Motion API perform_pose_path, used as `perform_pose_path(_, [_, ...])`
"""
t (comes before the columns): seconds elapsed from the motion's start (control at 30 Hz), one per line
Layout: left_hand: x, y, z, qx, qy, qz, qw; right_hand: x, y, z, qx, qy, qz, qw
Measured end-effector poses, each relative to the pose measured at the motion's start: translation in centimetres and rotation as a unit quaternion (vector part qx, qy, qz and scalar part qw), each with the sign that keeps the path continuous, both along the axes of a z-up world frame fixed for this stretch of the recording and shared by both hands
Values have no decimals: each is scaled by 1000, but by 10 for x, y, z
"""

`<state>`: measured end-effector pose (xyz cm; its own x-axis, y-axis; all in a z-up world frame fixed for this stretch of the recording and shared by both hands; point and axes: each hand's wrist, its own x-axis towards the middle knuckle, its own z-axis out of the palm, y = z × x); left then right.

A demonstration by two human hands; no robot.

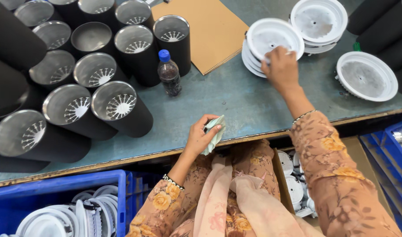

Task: The person sits on the floor and wipes white circular plastic parts with a cloth. They pick up each part, wipe it, and place it into a blue crate. A bottle of liquid is used to moisten the cloth during the process.

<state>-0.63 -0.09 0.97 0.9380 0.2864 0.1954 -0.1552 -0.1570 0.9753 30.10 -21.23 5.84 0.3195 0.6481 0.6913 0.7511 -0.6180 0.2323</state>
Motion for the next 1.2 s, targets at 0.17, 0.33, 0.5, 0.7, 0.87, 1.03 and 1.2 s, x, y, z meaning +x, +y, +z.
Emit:
perform_pose_path(0.17, [-1, -1, -2, 45, -31, 6, 999, 70, 1, 42, 190, 51, 42, 979])
perform_pose_path(0.33, [-2, 1, -4, -15, -29, 18, 999, 63, -18, 85, 406, 378, 135, 821])
perform_pose_path(0.5, [1, -4, -19, -42, -84, 79, 992, -37, 12, 46, 326, 371, 128, 860])
perform_pose_path(0.7, [-8, 4, -30, -300, -98, 103, 943, -115, 38, 27, 330, 239, 81, 910])
perform_pose_path(0.87, [-33, 30, -27, -403, -97, 136, 900, -201, 36, -8, 102, 138, 198, 965])
perform_pose_path(1.03, [-61, 51, -19, -394, -100, 154, 900, -229, 19, -26, 126, 164, 184, 961])
perform_pose_path(1.2, [-72, 53, -14, -435, 28, 106, 894, -179, 5, -31, 345, 391, 38, 852])
